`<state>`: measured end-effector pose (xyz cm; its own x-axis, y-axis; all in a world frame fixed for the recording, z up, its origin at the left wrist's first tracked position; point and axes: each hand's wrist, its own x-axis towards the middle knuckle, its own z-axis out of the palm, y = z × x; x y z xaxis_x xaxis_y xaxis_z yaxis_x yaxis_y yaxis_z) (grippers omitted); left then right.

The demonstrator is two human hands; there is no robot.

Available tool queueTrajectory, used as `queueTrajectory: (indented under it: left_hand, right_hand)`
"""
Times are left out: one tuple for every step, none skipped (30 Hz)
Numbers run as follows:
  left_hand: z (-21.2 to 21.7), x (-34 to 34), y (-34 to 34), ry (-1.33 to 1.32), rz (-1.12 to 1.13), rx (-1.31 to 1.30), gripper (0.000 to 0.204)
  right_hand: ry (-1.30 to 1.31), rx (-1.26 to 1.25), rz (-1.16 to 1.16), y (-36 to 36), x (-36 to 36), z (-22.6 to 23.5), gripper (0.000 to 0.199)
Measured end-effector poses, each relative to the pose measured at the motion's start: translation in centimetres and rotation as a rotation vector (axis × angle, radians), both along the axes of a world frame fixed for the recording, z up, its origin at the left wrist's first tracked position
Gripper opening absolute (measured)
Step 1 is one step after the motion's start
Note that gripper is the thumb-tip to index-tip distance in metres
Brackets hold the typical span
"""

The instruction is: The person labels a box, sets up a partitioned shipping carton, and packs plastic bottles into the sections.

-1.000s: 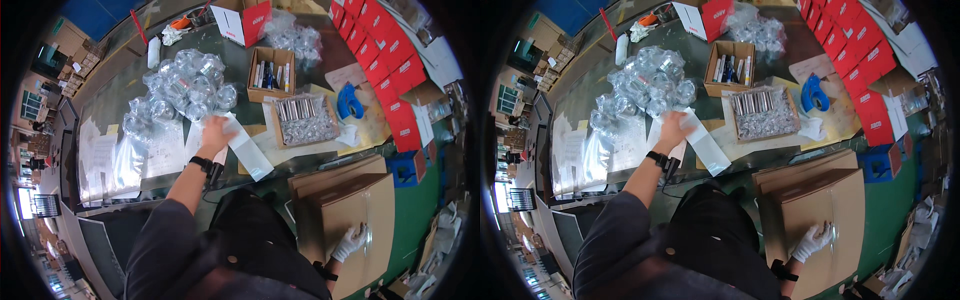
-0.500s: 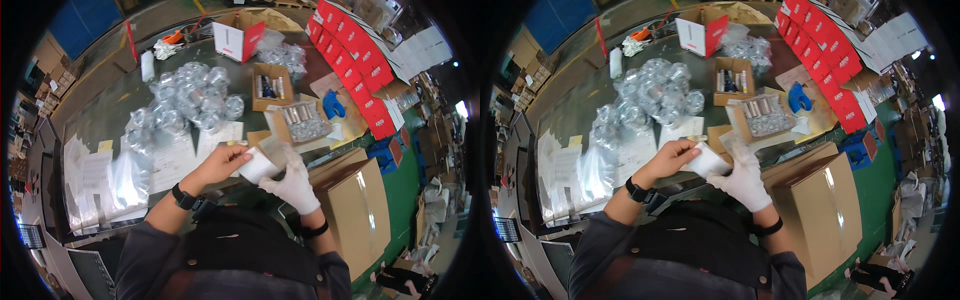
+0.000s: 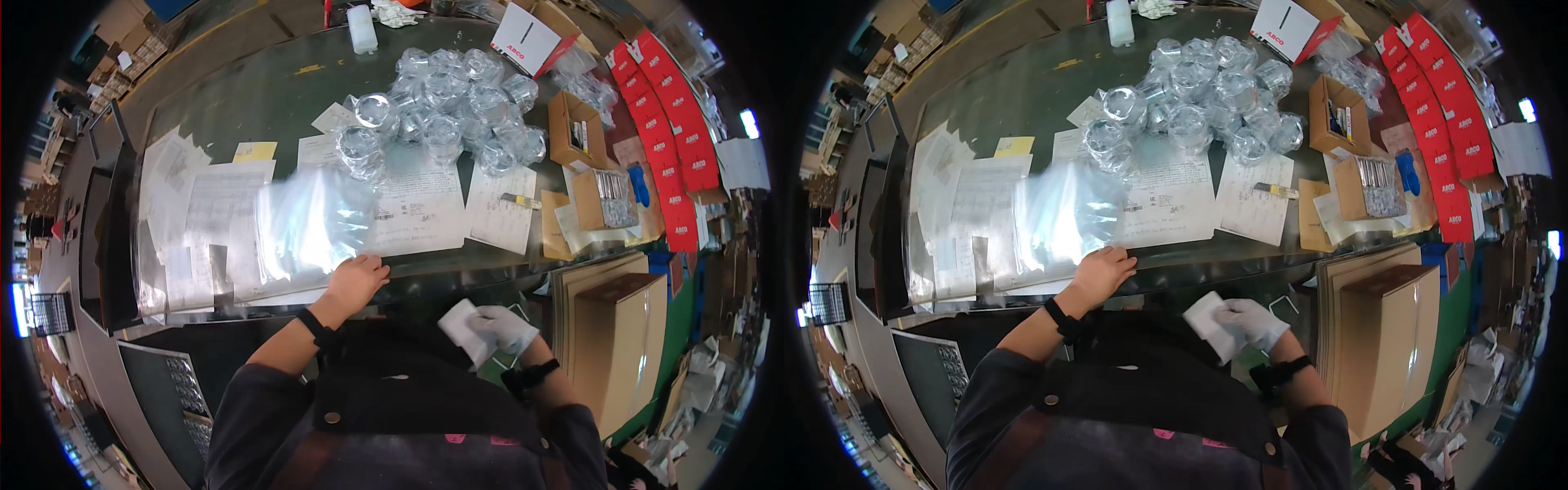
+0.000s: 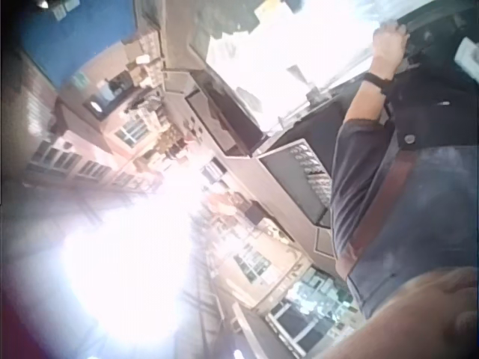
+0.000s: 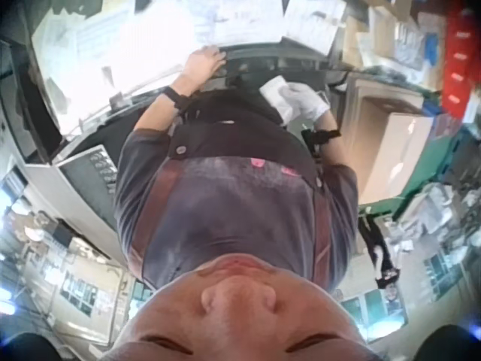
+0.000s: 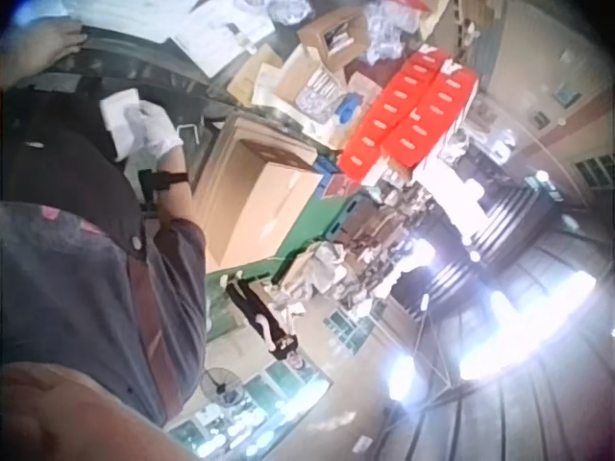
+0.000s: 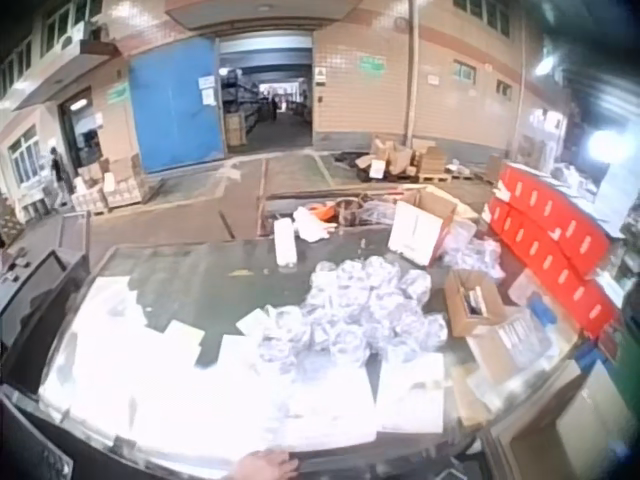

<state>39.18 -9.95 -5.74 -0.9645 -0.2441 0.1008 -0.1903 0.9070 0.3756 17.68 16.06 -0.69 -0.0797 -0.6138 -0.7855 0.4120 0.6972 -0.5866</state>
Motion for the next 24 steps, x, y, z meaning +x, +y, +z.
queueTrajectory:
  left_hand:
    - [0.7,-0.2,-0.2,0.003,-0.016,0.006,0.017]
    - [1.6,-0.1,-0.5,-0.012,-0.013,0.016,0.017]
    - [2.5,-0.1,-0.6,-0.029,-0.004,0.022,0.016]
    - [3.5,-0.4,-0.6,-0.026,-0.009,0.025,0.016]
    - [4.5,-0.5,-0.5,-0.005,-0.007,-0.002,0.016]
    - [5.6,-0.8,-0.6,0.009,-0.008,-0.022,0.017]
    - [6.6,-1.2,-0.7,0.008,-0.021,-0.023,0.017]
    - [7.4,-1.7,-0.8,0.006,-0.03,-0.047,0.017]
    - [7.9,-2.1,-1.0,0.004,-0.035,-0.073,0.017]
    - [7.9,-2.2,-1.0,0.005,-0.05,-0.072,0.017]
    - [7.6,-2.4,-0.8,-0.031,-0.063,-0.071,0.02]
    - [6.6,-1.3,-1.2,-0.084,-0.032,-0.07,0.023]
    - [6.0,-1.0,-0.9,-0.084,-0.038,-0.069,0.023]
    - [5.0,-0.6,-0.3,-0.124,-0.048,-0.089,0.026]
    - [3.6,0.2,0.3,-0.172,-0.04,-0.111,0.029]
    - [1.7,0.9,0.9,-0.196,-0.051,-0.084,0.038]
    - [1.5,1.1,1.3,-0.2,-0.063,-0.081,0.038]
    - [1.5,1.1,1.4,-0.169,-0.045,-0.039,0.041]
    - [1.6,0.7,1.6,-0.135,-0.03,-0.004,0.044]
    - [1.6,0.5,1.8,-0.132,-0.051,-0.009,0.044]
    - [1.6,0.3,2.2,-0.156,-0.022,-0.004,0.049]
    - [1.7,-0.3,2.5,-0.17,-0.02,0.002,0.054]
    - [1.9,-0.3,2.7,-0.2,-0.022,0.001,0.056]
    - [1.7,-0.9,3.1,-0.213,-0.055,0.005,0.058]
  right_hand:
    - [0.039,-0.032,0.11,-0.4,0.7,-2.8,0.023]
    - [-0.036,-0.047,0.009,-1.5,1.7,-4.2,0.025]
    - [0.001,-0.06,-0.1,-3.9,2.8,-4.3,0.025]
    - [0.001,-0.136,-0.295,-5.4,3.4,-6.1,0.028]
    - [-0.029,-0.179,-0.518,-8.0,4.4,-5.4,0.031]
    - [0.348,-0.294,-0.378,-9.2,4.0,-7.2,0.034]
    - [0.242,-0.317,-0.51,-11.3,3.6,-8.9,0.034]
    - [0.136,-0.336,-0.643,-12.7,3.6,-10.2,0.035]
    - [0.136,-0.335,-0.655,-13.0,4.0,-10.9,0.035]
    - [0.136,-0.406,-0.652,-12.9,4.2,-11.5,0.035]
    - [0.139,-0.476,-0.652,-12.5,4.6,-12.1,0.034]
    - [-0.032,-0.363,-0.715,-13.1,6.9,-6.4,0.033]
    - [0.057,-0.282,-0.521,-10.9,7.2,-4.6,0.041]
    - [0.002,-0.253,-0.475,-7.6,7.6,-5.6,0.053]
    - [-0.011,-0.136,-0.364,-5.2,7.3,-4.9,0.058]
    - [-0.044,-0.069,-0.319,-2.3,6.9,-5.5,0.055]
    - [-0.047,-0.036,-0.391,0.2,6.8,-5.7,0.052]
    - [0.079,-0.017,-0.372,1.8,6.4,-4.8,0.045]
    - [0.374,0.011,-0.26,4.7,6.1,-6.8,0.04]
    - [0.363,0.038,-0.33,6.6,5.7,-6.6,0.041]
    - [0.353,0.066,-0.414,8.4,5.7,-6.2,0.043]
    - [0.367,0.075,-0.474,10.8,5.8,-6.7,0.043]
    - [0.556,0.108,-0.451,13.4,5.9,-8.0,0.039]
    - [0.759,0.171,-0.449,16.3,6.0,-8.9,0.037]
